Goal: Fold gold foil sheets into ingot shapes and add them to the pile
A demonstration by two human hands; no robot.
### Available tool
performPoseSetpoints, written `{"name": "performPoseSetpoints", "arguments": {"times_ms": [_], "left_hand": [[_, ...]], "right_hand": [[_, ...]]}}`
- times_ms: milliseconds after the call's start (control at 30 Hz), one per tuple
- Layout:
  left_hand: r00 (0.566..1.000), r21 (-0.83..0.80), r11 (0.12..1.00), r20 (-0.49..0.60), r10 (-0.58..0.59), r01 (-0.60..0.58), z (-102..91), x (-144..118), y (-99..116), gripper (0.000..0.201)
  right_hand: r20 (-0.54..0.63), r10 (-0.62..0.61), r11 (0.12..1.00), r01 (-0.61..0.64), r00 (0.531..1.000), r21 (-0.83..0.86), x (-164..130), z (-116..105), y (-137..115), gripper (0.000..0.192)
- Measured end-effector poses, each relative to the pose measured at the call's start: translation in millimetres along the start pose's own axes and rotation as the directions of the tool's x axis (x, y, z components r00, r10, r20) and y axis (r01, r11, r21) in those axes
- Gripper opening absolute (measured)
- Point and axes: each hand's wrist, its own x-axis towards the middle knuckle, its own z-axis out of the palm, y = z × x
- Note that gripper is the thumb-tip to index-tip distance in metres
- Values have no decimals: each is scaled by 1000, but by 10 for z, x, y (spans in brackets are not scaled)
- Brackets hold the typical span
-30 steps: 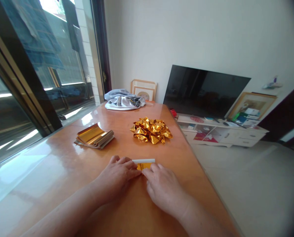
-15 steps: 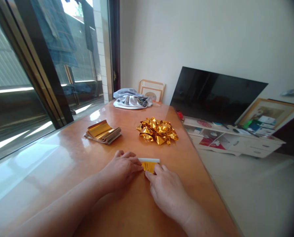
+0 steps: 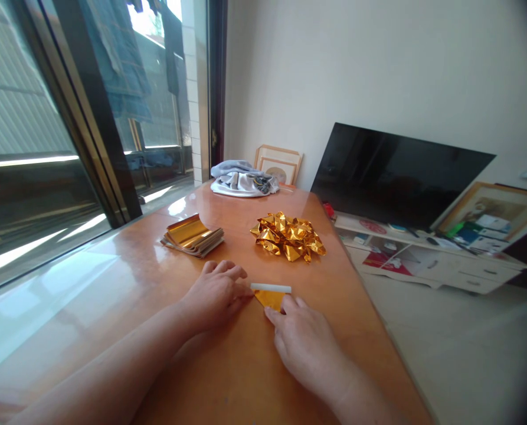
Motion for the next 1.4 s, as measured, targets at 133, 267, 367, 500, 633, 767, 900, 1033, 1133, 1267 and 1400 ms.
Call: {"name": "performPoseSetpoints", "arguments": {"times_ms": [133, 267, 367, 500, 633, 767, 900, 1033, 1133, 1267, 1400], "left_hand": [[999, 18, 999, -16, -38, 38, 15, 2, -16, 25], [998, 38, 997, -34, -62, 63, 12, 4, -35, 22], [996, 18, 997, -50, -72, 73, 17, 29, -4, 22], [998, -108, 992, 22, 66, -64, 69, 79, 125, 27], [983, -168, 973, 71, 171, -157, 134, 107, 247, 23], [985, -120, 980, 57, 164, -156, 144, 116, 277, 21], [986, -81, 985, 59, 157, -152, 121, 114, 275, 23], [986, -83, 985, 58, 157, -152, 111, 106, 273, 23], [986, -93, 984, 61, 157, -151, 105, 106, 268, 24], [986, -94, 985, 69, 153, -146, 97, 120, 270, 22], [987, -78, 987, 61, 148, -143, 111, 138, 276, 22]], "right_hand": [[2, 0, 1000, 0, 1000, 1, -3, -20, -12, 37], [-1, 7, 1000, -7, 1000, 8, -3, -28, -14, 36], [-7, 9, 1000, -9, 1000, 13, -5, -25, -9, 35], [-18, 3, 1000, -3, 1000, 22, -15, -11, -9, 37], [-38, -6, 998, 8, 999, 61, -9, 1, 48, 35], [-37, 46, 966, -35, 998, 256, 69, 10, 287, 28], [-93, 254, 902, -202, 963, 381, 143, 22, 588, 19], [6, 286, 872, -263, 958, 414, 127, 72, 711, 10], [63, 277, 830, -272, 959, 487, 139, 161, 695, 5], [33, 336, 782, -298, 941, 547, 241, 309, 664, 15], [0, 407, 755, -337, 913, 563, 324, 413, 673, 18]]}}
